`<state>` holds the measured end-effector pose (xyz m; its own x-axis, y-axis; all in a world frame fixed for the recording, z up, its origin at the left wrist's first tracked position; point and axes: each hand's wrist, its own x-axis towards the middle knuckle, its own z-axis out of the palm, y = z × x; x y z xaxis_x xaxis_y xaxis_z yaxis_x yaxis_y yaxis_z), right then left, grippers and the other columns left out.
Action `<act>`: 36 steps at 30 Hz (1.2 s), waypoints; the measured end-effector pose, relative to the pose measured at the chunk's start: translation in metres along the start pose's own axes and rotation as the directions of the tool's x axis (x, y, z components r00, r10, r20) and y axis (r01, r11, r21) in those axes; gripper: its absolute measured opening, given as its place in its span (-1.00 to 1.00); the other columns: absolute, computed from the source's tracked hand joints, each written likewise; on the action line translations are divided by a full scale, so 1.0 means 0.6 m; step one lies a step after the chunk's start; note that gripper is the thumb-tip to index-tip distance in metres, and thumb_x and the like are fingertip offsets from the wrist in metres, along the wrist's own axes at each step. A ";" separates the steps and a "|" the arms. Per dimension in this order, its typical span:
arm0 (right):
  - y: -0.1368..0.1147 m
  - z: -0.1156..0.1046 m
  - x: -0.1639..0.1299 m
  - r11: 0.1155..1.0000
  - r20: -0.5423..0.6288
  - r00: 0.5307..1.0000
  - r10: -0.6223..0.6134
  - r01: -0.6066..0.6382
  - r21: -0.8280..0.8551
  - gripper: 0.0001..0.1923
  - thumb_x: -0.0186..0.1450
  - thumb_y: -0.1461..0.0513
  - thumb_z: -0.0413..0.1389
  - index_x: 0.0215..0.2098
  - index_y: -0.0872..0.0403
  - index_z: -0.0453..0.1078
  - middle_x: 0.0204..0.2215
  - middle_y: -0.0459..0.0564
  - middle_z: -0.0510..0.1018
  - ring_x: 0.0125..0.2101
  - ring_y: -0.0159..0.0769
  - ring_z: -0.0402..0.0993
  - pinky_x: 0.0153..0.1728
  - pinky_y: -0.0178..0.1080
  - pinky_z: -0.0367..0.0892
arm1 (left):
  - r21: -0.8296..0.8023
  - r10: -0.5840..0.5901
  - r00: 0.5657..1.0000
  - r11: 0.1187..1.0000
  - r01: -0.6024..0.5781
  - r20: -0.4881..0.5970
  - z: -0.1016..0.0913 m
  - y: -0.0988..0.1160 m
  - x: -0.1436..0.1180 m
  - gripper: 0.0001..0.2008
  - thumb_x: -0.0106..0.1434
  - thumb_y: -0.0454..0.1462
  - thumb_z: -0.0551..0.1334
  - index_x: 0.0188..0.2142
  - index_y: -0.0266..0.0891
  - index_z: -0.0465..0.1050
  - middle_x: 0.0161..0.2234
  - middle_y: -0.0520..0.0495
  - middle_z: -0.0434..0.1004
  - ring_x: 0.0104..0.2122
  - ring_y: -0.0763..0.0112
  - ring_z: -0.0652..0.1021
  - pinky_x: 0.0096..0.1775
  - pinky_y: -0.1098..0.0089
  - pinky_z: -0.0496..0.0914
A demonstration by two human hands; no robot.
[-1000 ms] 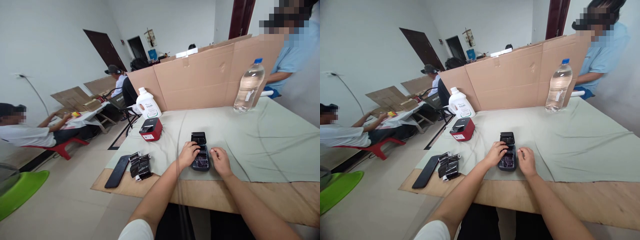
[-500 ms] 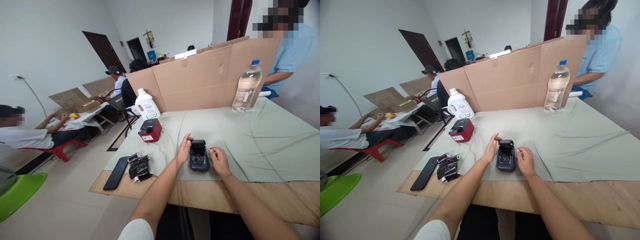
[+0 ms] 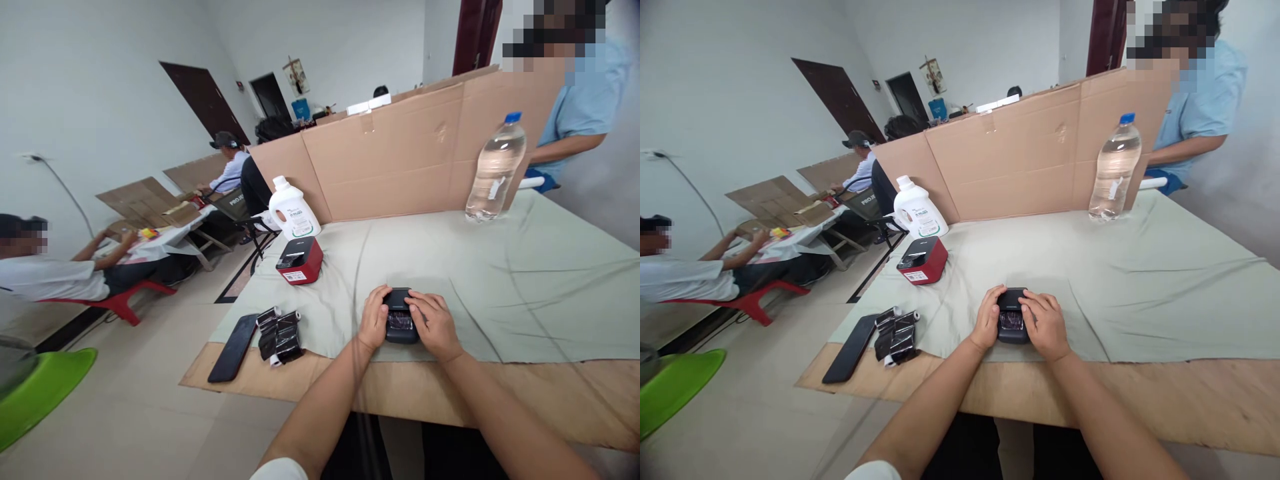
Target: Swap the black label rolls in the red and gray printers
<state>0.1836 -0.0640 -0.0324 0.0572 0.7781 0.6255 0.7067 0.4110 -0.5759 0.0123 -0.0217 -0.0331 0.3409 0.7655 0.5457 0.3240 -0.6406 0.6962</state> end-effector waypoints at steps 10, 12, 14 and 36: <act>-0.012 0.006 0.000 0.993 0.016 0.999 0.037 -0.035 -0.112 -0.68 0.38 0.14 -0.05 -0.22 0.03 0.54 -0.09 0.04 0.60 -0.12 -0.12 0.45 -0.07 -0.04 0.29 | 0.109 0.025 0.999 0.994 -0.021 -0.038 0.001 0.012 -0.002 -0.52 0.41 -0.02 -0.20 -0.02 -0.23 0.32 0.01 -0.24 0.45 0.08 0.22 0.41 0.12 0.12 0.21; -0.014 0.008 -0.005 0.994 0.008 1.000 0.022 -0.021 -0.103 -0.67 0.37 0.11 -0.05 -0.16 0.06 0.52 -0.06 0.09 0.58 -0.09 -0.10 0.44 -0.05 -0.02 0.29 | 0.071 0.022 0.999 0.997 -0.019 -0.042 0.002 0.010 -0.003 -0.52 0.40 -0.02 -0.19 -0.01 -0.23 0.32 0.01 -0.24 0.44 0.08 0.22 0.40 0.12 0.12 0.21; -0.021 0.013 -0.014 0.993 0.015 1.000 0.011 -0.009 -0.116 -0.63 0.34 0.07 -0.01 -0.06 0.09 0.47 0.01 0.16 0.52 -0.04 -0.04 0.41 -0.02 0.02 0.29 | 0.001 -0.016 0.998 1.000 0.016 -0.061 0.003 0.004 -0.002 -0.48 0.39 0.03 -0.20 -0.01 -0.23 0.32 0.00 -0.25 0.45 0.07 0.22 0.41 0.12 0.12 0.21; 0.223 -0.085 0.156 0.840 -0.116 0.972 0.202 -0.233 -0.490 -0.38 0.04 0.09 0.15 0.06 0.14 0.36 0.08 0.24 0.38 -0.05 0.07 0.31 -0.02 0.03 0.23 | -0.284 -0.480 0.871 0.854 0.436 -0.106 0.006 -0.040 0.016 -0.64 0.27 0.03 0.12 -0.22 -0.22 0.38 -0.32 -0.06 0.53 -0.26 0.31 0.53 -0.10 0.26 0.38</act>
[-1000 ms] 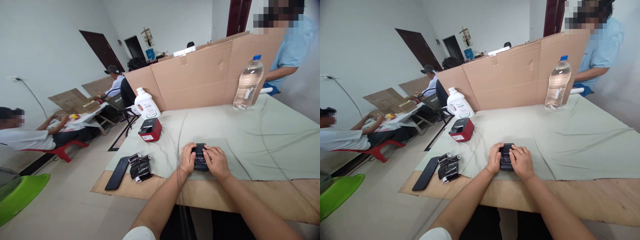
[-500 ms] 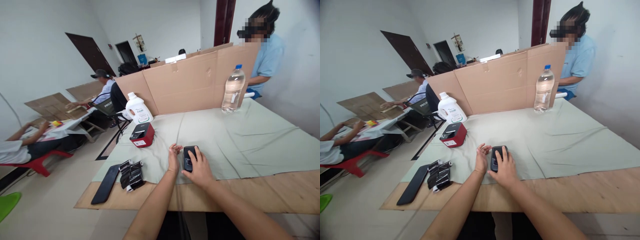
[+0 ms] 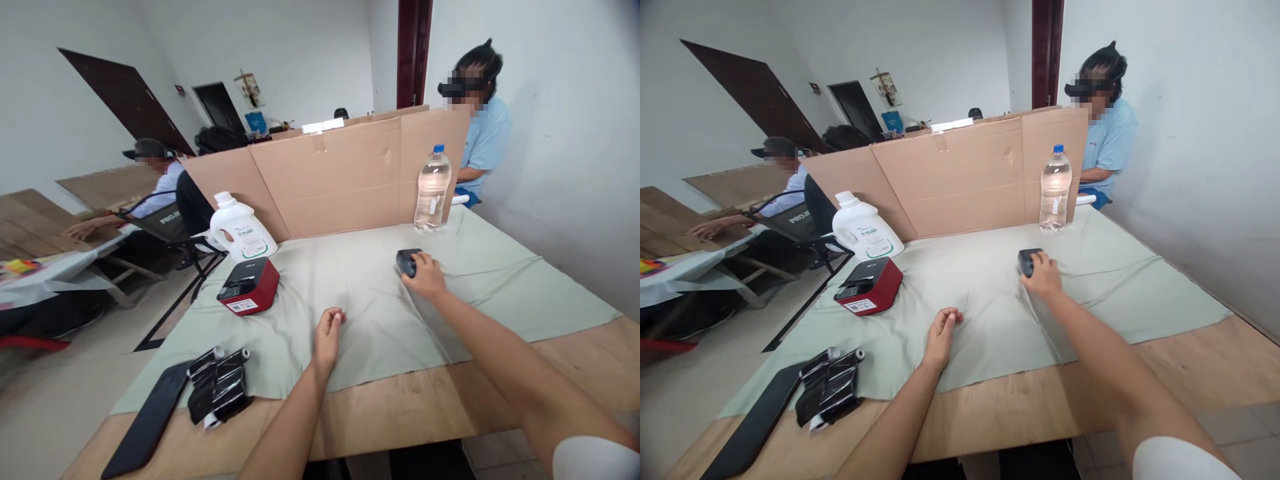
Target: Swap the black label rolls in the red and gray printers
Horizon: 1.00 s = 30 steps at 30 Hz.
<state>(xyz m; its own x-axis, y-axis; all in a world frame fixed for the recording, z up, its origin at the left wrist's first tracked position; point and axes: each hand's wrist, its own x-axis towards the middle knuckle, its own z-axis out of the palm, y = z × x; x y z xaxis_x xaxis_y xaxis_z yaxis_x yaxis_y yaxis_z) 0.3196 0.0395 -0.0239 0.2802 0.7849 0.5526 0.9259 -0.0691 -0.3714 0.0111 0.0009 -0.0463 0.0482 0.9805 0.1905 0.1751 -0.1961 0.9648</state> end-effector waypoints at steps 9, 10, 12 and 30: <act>0.167 -0.036 0.046 0.943 0.138 0.951 0.277 -0.242 -0.227 -0.28 0.13 0.05 0.14 0.19 0.21 0.23 0.25 0.32 0.18 0.14 0.22 0.12 0.07 0.11 0.08 | 0.086 0.031 0.996 0.996 -0.039 0.087 0.005 -0.002 0.003 -0.78 0.26 -0.12 0.12 -0.34 -0.23 0.39 -0.40 -0.01 0.47 -0.33 0.36 0.48 -0.19 0.35 0.37; 0.159 -0.036 0.042 0.935 0.121 0.951 0.285 -0.249 -0.251 -0.31 0.13 0.08 0.14 0.18 0.21 0.24 0.24 0.32 0.19 0.18 0.24 0.07 0.09 0.14 0.04 | 0.093 0.030 0.996 0.995 -0.039 0.088 0.006 -0.004 0.004 -0.79 0.25 -0.14 0.13 -0.34 -0.23 0.40 -0.40 -0.01 0.48 -0.33 0.36 0.48 -0.19 0.35 0.37; 0.128 -0.031 0.034 0.930 0.084 0.960 0.267 -0.234 -0.283 -0.40 0.13 0.14 0.13 0.11 0.22 0.31 0.21 0.33 0.24 0.23 0.26 -0.02 0.12 0.20 -0.03 | 0.126 0.034 0.995 0.991 -0.046 0.094 0.008 -0.005 0.006 -0.82 0.24 -0.18 0.14 -0.32 -0.23 0.42 -0.37 -0.03 0.51 -0.31 0.35 0.50 -0.17 0.33 0.38; -0.199 0.049 -0.174 0.786 0.344 0.938 -0.045 -0.180 0.592 -0.68 0.19 0.03 -0.02 -0.27 0.03 0.42 -0.29 0.04 0.55 -0.38 -0.26 0.48 -0.30 -0.17 0.38 | 0.838 0.203 0.950 0.451 -0.305 0.237 -0.117 0.074 0.115 -0.64 0.26 -0.27 0.11 0.05 -0.21 0.38 0.09 -0.21 0.40 0.12 0.12 0.34 0.17 0.12 0.15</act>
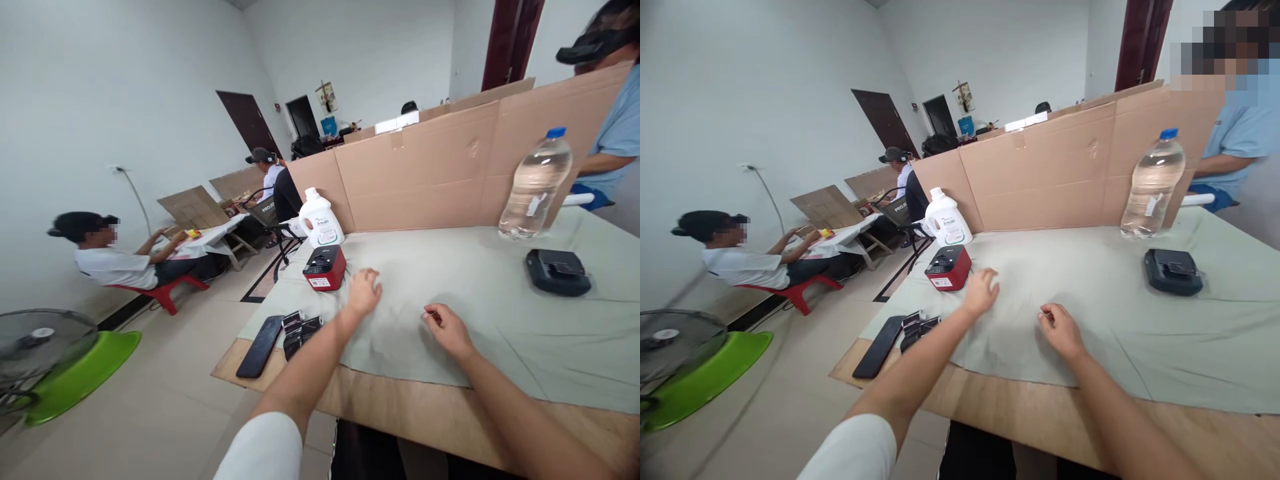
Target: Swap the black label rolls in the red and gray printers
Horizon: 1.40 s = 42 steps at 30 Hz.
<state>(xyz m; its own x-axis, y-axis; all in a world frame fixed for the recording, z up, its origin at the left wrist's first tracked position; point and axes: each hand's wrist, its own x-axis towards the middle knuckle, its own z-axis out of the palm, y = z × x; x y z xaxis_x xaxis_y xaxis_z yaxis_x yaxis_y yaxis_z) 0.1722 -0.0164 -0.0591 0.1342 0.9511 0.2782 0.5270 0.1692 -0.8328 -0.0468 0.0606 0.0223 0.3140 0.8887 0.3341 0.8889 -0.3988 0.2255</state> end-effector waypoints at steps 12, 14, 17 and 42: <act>-0.003 -0.003 0.002 1.000 0.027 0.999 -0.024 0.024 -0.004 -0.73 0.20 0.07 -0.01 -0.30 0.03 0.43 -0.33 0.00 0.55 -0.38 -0.25 0.48 -0.28 -0.16 0.38 | 0.465 -0.506 0.856 0.786 0.407 0.107 -0.126 -0.178 0.076 -0.40 0.12 0.14 0.16 -0.01 -0.24 0.38 0.08 -0.40 0.38 0.17 -0.26 0.25 0.16 -0.15 -0.08; -0.002 -0.003 0.003 1.000 0.027 0.999 -0.027 0.028 -0.004 -0.73 0.20 0.08 -0.01 -0.30 0.03 0.43 -0.33 0.00 0.55 -0.38 -0.25 0.48 -0.28 -0.17 0.37 | 0.378 -0.583 0.812 0.755 0.536 0.012 -0.115 -0.181 0.069 -0.32 0.00 0.19 0.24 -0.01 -0.18 0.34 0.22 -0.37 0.18 0.22 -0.33 0.12 0.12 -0.17 0.02; -0.004 -0.003 0.002 1.000 0.023 0.999 -0.026 0.027 -0.008 -0.74 0.20 0.08 -0.02 -0.31 0.02 0.43 -0.34 0.00 0.55 -0.37 -0.25 0.48 -0.29 -0.17 0.37 | 0.191 -0.696 0.717 0.700 0.688 -0.031 -0.101 -0.187 0.057 -0.30 -0.08 0.21 0.29 -0.05 -0.10 0.29 0.28 -0.28 0.02 0.21 -0.32 0.13 0.07 -0.10 0.13; 0.009 -0.017 -0.001 0.856 -0.105 0.994 -0.003 0.057 0.514 -0.39 0.33 -0.14 -0.12 0.21 -0.02 0.16 0.21 0.09 0.30 0.20 -0.17 0.23 0.23 -0.01 0.13 | -0.508 -0.474 0.858 0.798 0.323 -0.198 -0.028 0.226 -0.101 -0.53 -0.17 -0.10 0.48 -0.32 -0.10 0.31 -0.06 -0.15 0.18 0.15 -0.08 0.18 0.19 0.00 0.00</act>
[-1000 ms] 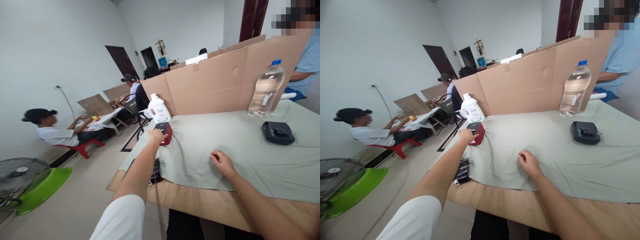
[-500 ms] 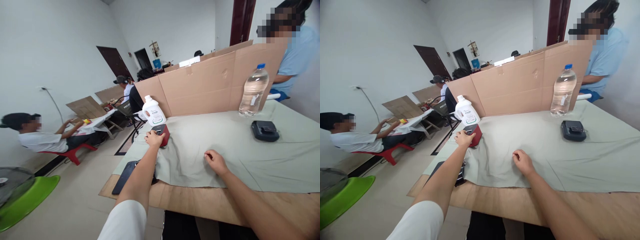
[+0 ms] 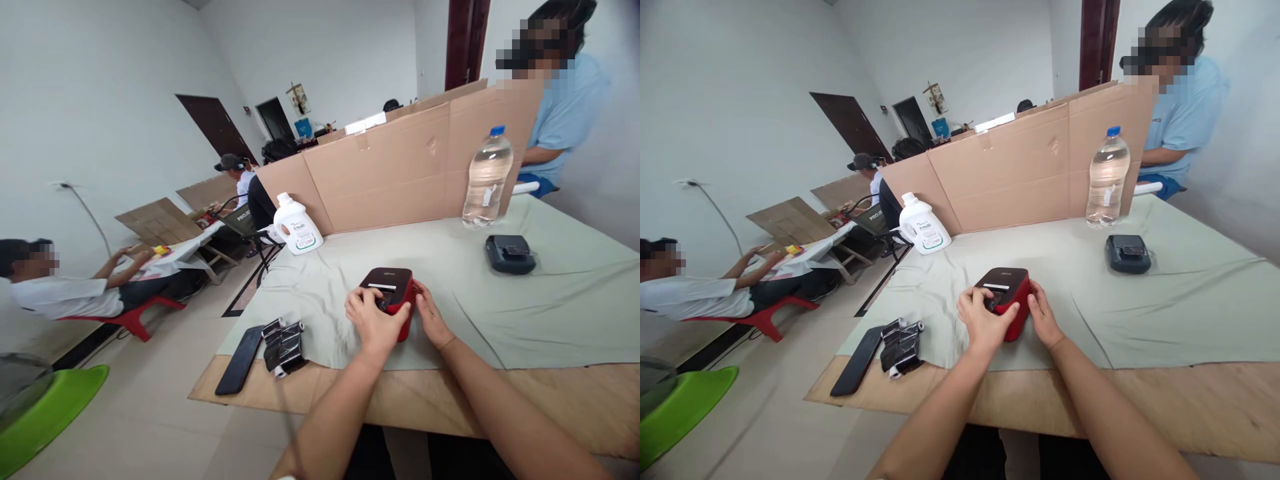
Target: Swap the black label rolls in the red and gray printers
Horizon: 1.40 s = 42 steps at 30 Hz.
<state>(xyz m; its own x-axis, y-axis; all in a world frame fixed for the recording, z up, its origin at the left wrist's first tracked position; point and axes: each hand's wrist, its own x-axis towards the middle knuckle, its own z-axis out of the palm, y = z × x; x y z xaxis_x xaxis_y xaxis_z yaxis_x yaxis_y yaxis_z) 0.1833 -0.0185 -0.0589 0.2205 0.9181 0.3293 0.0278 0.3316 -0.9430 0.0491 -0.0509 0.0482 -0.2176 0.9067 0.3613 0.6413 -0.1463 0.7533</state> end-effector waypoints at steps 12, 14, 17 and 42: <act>-0.013 -0.001 -0.003 0.999 0.027 0.999 0.032 -0.033 0.014 -0.41 0.34 -0.12 -0.08 0.23 -0.04 0.17 0.24 0.03 0.28 0.25 -0.20 0.15 0.30 0.00 -0.02 | -0.464 0.045 0.996 0.886 -0.005 0.075 -0.034 -0.074 -0.098 -0.69 0.22 -0.07 0.24 -0.09 -0.10 0.37 0.22 -0.20 0.07 0.28 0.03 0.07 0.27 0.11 -0.10; -0.013 0.000 -0.004 1.000 0.022 0.999 0.030 -0.030 0.006 -0.40 0.34 -0.12 -0.07 0.23 -0.03 0.18 0.23 0.04 0.29 0.24 -0.18 0.17 0.30 0.01 -0.01 | -0.506 -0.014 0.998 0.862 0.039 0.054 -0.038 -0.089 -0.055 -0.67 0.26 -0.01 0.16 -0.09 -0.13 0.36 0.14 -0.21 0.22 0.23 0.09 0.20 0.25 0.14 0.02; -0.008 0.000 -0.005 1.000 0.017 1.000 0.024 -0.024 0.001 -0.38 0.33 -0.14 -0.08 0.25 -0.04 0.16 0.26 0.04 0.26 0.27 -0.17 0.13 0.30 0.03 -0.03 | -0.602 -0.153 0.961 0.754 0.264 0.230 -0.029 -0.108 0.008 -0.58 0.27 0.04 0.11 -0.01 -0.12 0.36 0.16 -0.16 0.30 0.23 0.15 0.23 0.22 0.17 0.12; -0.111 0.007 -0.046 0.726 0.276 0.848 -0.452 0.530 -0.439 -0.70 0.16 -0.02 0.09 -0.34 -0.06 0.56 0.23 -0.08 0.30 0.30 0.11 -0.06 0.23 0.20 0.01 | -0.739 -0.162 0.842 0.413 0.532 0.515 -0.024 -0.108 0.033 -0.32 -0.22 -0.43 0.11 -0.01 -0.08 0.30 -0.03 -0.01 0.42 -0.07 0.32 0.45 -0.19 0.41 0.34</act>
<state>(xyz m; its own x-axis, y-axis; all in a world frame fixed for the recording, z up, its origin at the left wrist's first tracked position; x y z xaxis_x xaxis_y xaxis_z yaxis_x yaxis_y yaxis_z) 0.1715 -0.0652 -0.0052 -0.0950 0.6889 0.7186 0.5648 0.6317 -0.5310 -0.0074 -0.0294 0.0143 0.0917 0.9906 -0.1012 -0.3951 0.1295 0.9095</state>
